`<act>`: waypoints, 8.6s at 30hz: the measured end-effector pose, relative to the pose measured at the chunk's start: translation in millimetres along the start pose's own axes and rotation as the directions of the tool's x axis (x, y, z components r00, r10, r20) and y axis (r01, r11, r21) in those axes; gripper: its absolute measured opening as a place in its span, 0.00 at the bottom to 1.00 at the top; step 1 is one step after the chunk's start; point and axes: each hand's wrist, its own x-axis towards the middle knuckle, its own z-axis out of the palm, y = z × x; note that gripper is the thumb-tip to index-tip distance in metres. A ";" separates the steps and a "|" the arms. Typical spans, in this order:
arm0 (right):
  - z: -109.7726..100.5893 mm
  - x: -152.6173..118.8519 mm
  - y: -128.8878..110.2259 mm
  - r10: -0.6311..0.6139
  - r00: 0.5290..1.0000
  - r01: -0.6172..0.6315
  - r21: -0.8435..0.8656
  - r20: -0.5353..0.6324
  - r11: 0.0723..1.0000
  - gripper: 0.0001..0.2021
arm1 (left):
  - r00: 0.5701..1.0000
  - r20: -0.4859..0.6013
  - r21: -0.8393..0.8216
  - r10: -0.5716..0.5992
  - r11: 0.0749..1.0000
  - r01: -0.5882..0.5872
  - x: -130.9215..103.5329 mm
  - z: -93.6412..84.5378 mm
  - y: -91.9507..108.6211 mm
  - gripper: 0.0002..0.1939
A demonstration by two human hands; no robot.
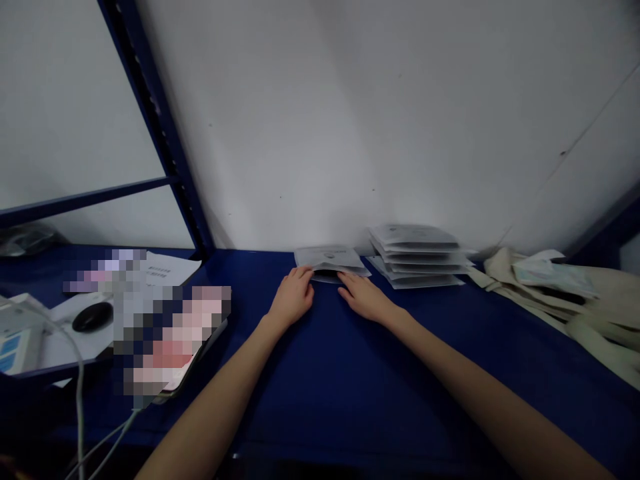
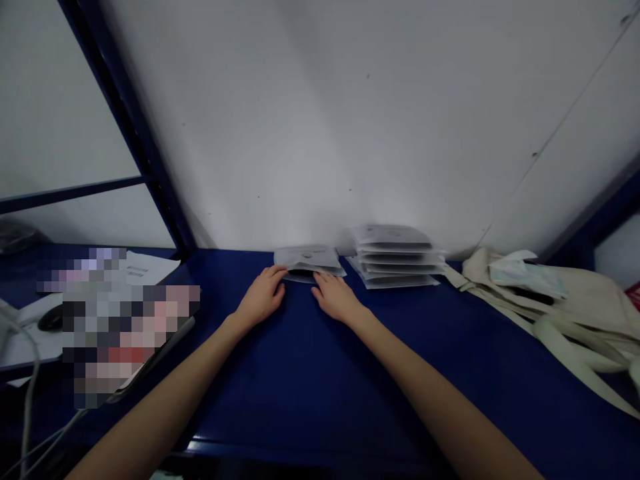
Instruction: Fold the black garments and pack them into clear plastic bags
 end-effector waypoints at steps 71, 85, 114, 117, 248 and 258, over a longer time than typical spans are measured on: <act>-21.8 -9.9 8.4 0.387 0.837 -0.505 0.820 0.387 0.271 0.11 | 0.885 -0.172 0.169 -0.433 0.872 0.459 -11.1 -26.3 -21.4 0.17; -10.1 -8.0 -30.3 0.139 0.987 -0.158 0.679 0.082 0.717 0.15 | 0.976 0.161 0.259 0.146 0.948 -0.184 -13.0 8.9 25.2 0.26; -59.3 -16.3 46.4 0.614 0.764 -0.314 0.718 -0.197 0.621 0.11 | 0.836 -0.143 0.391 -0.529 0.746 0.539 -6.7 4.8 -31.9 0.25; -61.7 -18.5 60.2 0.715 0.697 -0.258 0.913 -0.050 0.315 0.13 | 0.800 -0.208 0.370 -0.563 0.712 0.597 -8.3 3.0 -31.5 0.27; -51.0 -17.3 15.5 -0.139 0.990 0.054 0.900 0.007 0.432 0.13 | 0.997 -0.055 -0.144 0.053 0.988 -0.061 -0.9 5.0 -16.8 0.26; -58.9 -18.7 23.5 0.114 0.972 0.217 0.970 -0.204 -0.110 0.19 | 0.999 -0.028 -0.047 -0.017 0.999 0.016 -1.3 0.7 -13.6 0.25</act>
